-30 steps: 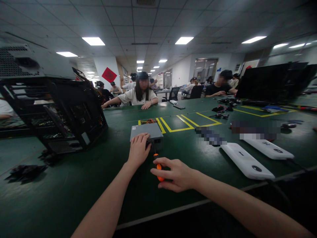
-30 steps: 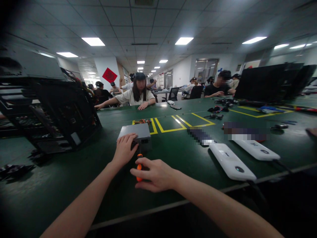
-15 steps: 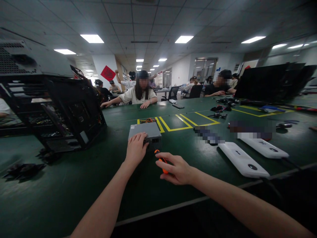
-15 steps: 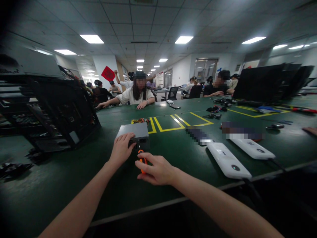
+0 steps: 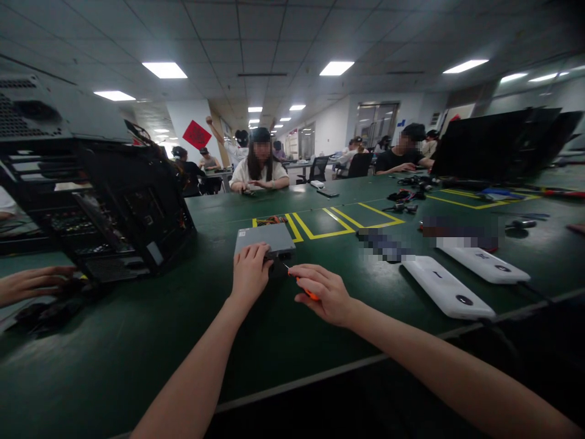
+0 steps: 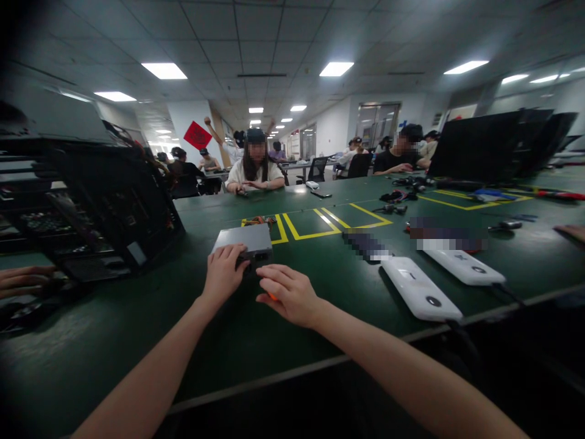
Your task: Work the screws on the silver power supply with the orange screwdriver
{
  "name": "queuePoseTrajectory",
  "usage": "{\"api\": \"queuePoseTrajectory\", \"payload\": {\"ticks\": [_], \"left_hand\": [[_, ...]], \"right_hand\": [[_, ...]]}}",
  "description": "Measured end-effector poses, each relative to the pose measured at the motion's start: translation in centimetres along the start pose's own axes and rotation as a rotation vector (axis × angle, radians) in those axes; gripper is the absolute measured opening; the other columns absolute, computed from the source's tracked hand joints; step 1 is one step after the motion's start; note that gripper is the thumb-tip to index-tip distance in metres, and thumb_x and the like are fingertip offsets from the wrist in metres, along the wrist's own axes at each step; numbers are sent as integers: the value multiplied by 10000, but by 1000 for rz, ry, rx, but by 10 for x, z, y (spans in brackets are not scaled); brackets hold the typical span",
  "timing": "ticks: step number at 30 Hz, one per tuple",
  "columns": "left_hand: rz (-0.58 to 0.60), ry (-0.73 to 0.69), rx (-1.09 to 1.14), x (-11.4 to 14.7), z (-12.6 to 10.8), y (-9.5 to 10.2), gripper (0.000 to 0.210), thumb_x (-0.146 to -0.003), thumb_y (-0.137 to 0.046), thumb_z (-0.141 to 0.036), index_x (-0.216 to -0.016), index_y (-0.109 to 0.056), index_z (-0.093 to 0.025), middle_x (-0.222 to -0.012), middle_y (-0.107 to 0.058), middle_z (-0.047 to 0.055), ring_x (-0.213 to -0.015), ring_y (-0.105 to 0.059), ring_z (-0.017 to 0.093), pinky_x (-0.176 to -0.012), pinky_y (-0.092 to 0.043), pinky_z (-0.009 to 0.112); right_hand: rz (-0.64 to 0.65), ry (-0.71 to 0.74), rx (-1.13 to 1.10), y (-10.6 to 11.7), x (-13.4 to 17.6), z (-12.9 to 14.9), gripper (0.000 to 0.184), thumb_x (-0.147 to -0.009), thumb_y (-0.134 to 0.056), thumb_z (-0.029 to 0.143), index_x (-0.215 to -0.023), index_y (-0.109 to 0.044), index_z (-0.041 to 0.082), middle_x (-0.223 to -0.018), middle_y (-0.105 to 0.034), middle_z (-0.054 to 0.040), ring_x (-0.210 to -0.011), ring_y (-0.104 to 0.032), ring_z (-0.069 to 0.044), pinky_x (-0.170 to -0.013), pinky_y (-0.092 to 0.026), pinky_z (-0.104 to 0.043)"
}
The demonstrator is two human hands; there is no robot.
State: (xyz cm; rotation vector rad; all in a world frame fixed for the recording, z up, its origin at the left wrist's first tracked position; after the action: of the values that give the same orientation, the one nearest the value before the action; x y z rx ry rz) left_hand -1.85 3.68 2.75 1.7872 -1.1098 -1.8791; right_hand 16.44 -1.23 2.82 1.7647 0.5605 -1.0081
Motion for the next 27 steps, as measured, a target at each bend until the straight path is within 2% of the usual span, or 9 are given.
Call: {"api": "queuePoseTrajectory", "payload": {"ticks": [5, 11, 15, 18, 20, 23, 27], "left_hand": [[-8, -10, 25, -2, 4, -3, 292, -778, -540, -230, -1069, -525, -244, -1155, -580, 37, -1051, -470, 238, -843, -347, 386], [6, -45, 64, -4, 11, -5, 281, -771, -552, -249, -1051, -531, -251, -1156, -578, 31, -1063, -463, 230, -850, -341, 381], [9, -55, 74, -4, 13, -5, 284, -771, -555, -261, -1053, -527, -252, -1156, -575, 31, -1078, -458, 226, -858, -334, 381], [5, -55, 84, -4, 14, -5, 288, -771, -555, -262, -1057, -522, -252, -1154, -574, 29, -1081, -462, 218, -865, -329, 379], [2, -52, 86, -4, 13, -5, 288, -772, -552, -263, -1058, -521, -252, -1156, -572, 33, -1079, -464, 219, -866, -328, 382], [1, -47, 82, -5, 13, -5, 284, -768, -552, -263, -1051, -527, -249, -1154, -571, 37, -1068, -466, 226, -862, -329, 387], [0, -41, 84, -5, 13, -5, 282, -767, -551, -265, -1047, -530, -249, -1151, -569, 36, -1059, -464, 226, -862, -329, 387]], "right_hand": [[95, 47, 58, -6, 1, 5, 149, -857, -495, 255, -951, -440, 152, -1052, -569, -153, -1090, -513, -217, -829, -495, -330], [203, 139, 103, -11, 1, 14, 214, -793, -508, 266, -955, -494, 127, -1091, -544, -170, -1139, -470, -286, -898, -440, -422], [167, 206, 183, -10, 2, 13, 243, -821, -526, 233, -1055, -494, 180, -1118, -565, -119, -1113, -505, -232, -817, -488, -317], [108, 173, 202, -7, 2, 12, 212, -826, -539, 330, -982, -519, 188, -1035, -599, -106, -1044, -552, -221, -748, -506, -288], [130, 153, 188, -7, 1, 13, 234, -824, -515, 366, -950, -530, 170, -1033, -594, -131, -1034, -555, -243, -750, -506, -316], [204, 188, 177, -7, -1, 16, 281, -821, -471, 312, -1046, -523, 152, -1090, -571, -154, -1079, -524, -263, -773, -498, -338], [176, 213, 232, -6, -3, 17, 317, -826, -502, 247, -1142, -488, 222, -1098, -582, -107, -1023, -556, -211, -726, -500, -275]]}}
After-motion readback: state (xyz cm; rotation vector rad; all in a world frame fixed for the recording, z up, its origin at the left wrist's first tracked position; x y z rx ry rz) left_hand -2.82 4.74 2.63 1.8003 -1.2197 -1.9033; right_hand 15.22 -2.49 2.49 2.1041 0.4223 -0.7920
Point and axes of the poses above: each hand's wrist, its own x-axis away from the middle knuckle, its own y-axis out of the back of the hand, z = x × y, the point moved 2 cm from there along -x, towards the middle knuckle
